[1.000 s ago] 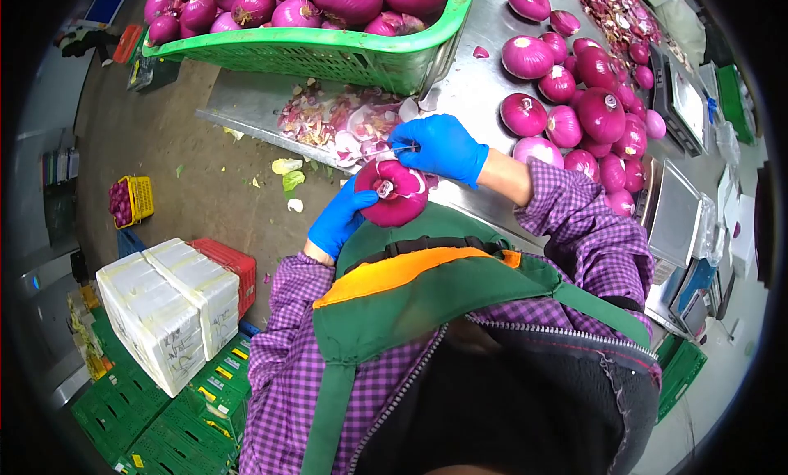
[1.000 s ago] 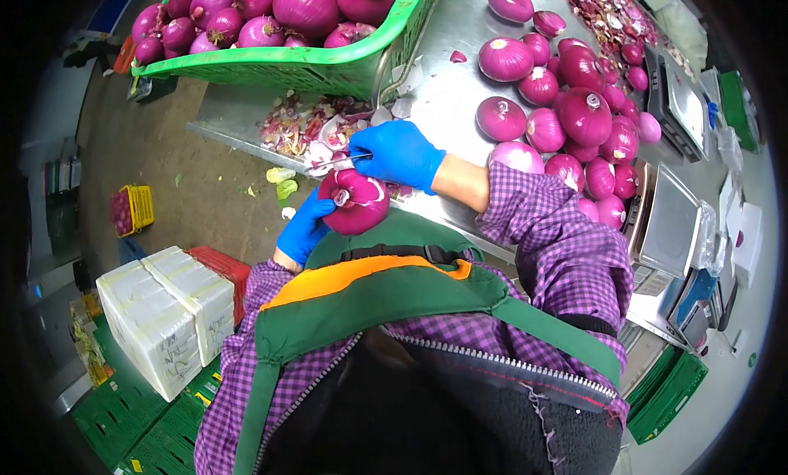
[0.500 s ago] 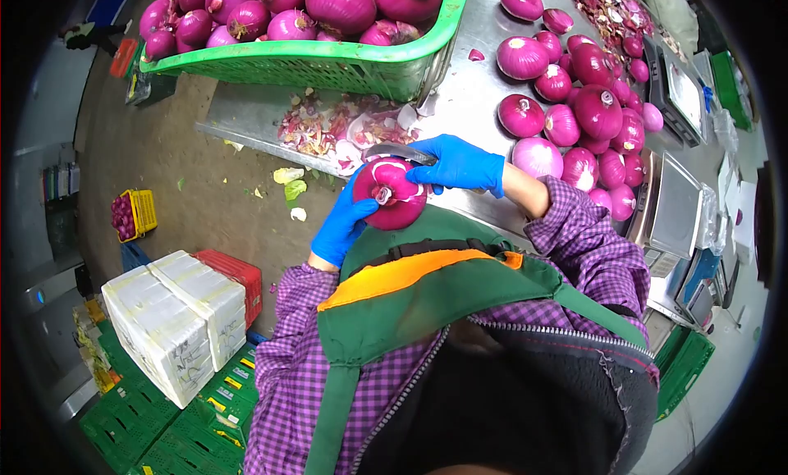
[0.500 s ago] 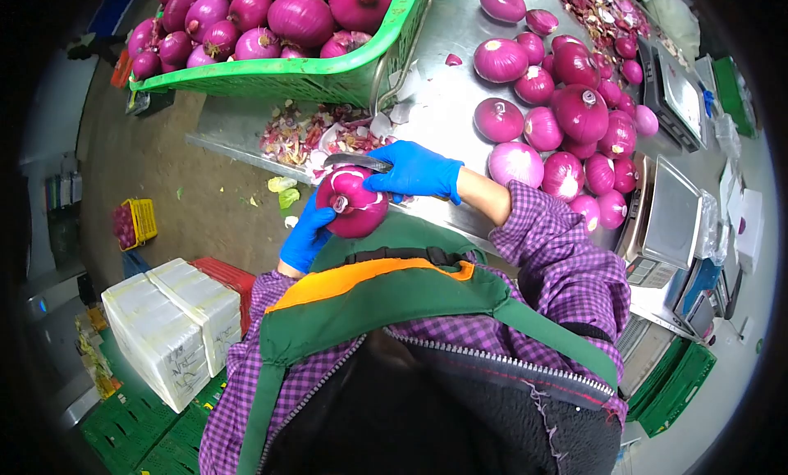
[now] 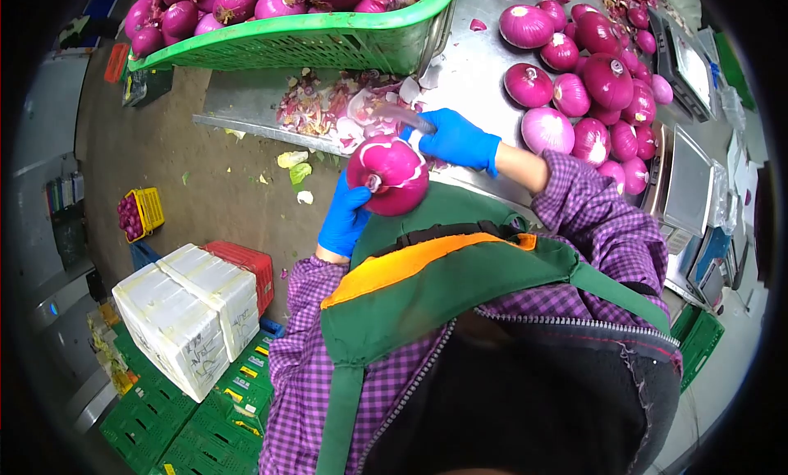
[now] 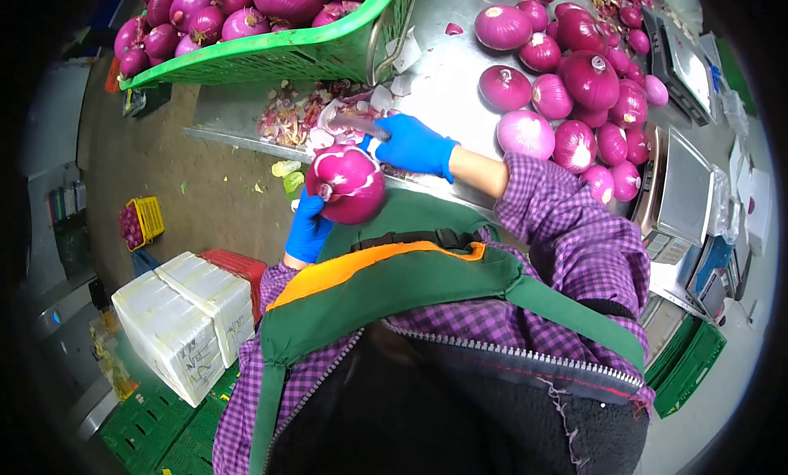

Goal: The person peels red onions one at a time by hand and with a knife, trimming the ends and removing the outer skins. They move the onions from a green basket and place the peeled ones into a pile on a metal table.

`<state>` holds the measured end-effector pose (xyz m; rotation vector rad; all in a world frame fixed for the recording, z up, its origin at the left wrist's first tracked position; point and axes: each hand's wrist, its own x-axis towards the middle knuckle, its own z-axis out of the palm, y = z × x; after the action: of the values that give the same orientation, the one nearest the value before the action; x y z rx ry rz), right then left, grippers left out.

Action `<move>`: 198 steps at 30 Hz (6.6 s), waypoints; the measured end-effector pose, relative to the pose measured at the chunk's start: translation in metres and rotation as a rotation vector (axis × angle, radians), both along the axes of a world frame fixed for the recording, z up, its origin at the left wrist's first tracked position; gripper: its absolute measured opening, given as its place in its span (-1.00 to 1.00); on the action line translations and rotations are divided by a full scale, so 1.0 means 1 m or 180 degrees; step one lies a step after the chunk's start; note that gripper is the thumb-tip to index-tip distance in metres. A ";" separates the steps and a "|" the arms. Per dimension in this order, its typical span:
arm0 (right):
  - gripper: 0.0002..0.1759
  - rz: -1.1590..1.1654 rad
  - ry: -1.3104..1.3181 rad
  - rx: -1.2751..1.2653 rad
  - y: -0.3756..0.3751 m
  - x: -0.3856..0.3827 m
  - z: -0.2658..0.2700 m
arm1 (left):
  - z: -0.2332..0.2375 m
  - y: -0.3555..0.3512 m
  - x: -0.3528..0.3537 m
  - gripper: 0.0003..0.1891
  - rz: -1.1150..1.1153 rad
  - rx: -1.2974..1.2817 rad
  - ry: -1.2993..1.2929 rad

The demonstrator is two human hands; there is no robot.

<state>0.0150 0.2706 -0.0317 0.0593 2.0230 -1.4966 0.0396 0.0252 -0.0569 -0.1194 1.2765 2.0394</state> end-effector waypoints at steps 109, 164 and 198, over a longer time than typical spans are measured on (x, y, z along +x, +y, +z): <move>-0.27 0.0325 0.1807 0.0727 -0.022 -0.003 0.037 | 0.030 0.017 -0.011 -0.12 0.0906 -0.0236 0.0916; -0.24 0.0226 0.2784 0.1971 -0.041 0.032 -0.011 | 0.013 0.030 -0.005 -0.33 0.1688 -0.0787 0.0432; -0.77 -0.1062 0.1539 0.1354 -0.022 -0.003 -0.056 | 0.017 0.015 -0.001 -0.33 0.1646 -0.0022 0.0399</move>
<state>0.0116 0.2485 -0.0879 0.2372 2.8164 -1.3282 0.0385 0.0406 -0.0399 -0.3615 1.4389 2.5097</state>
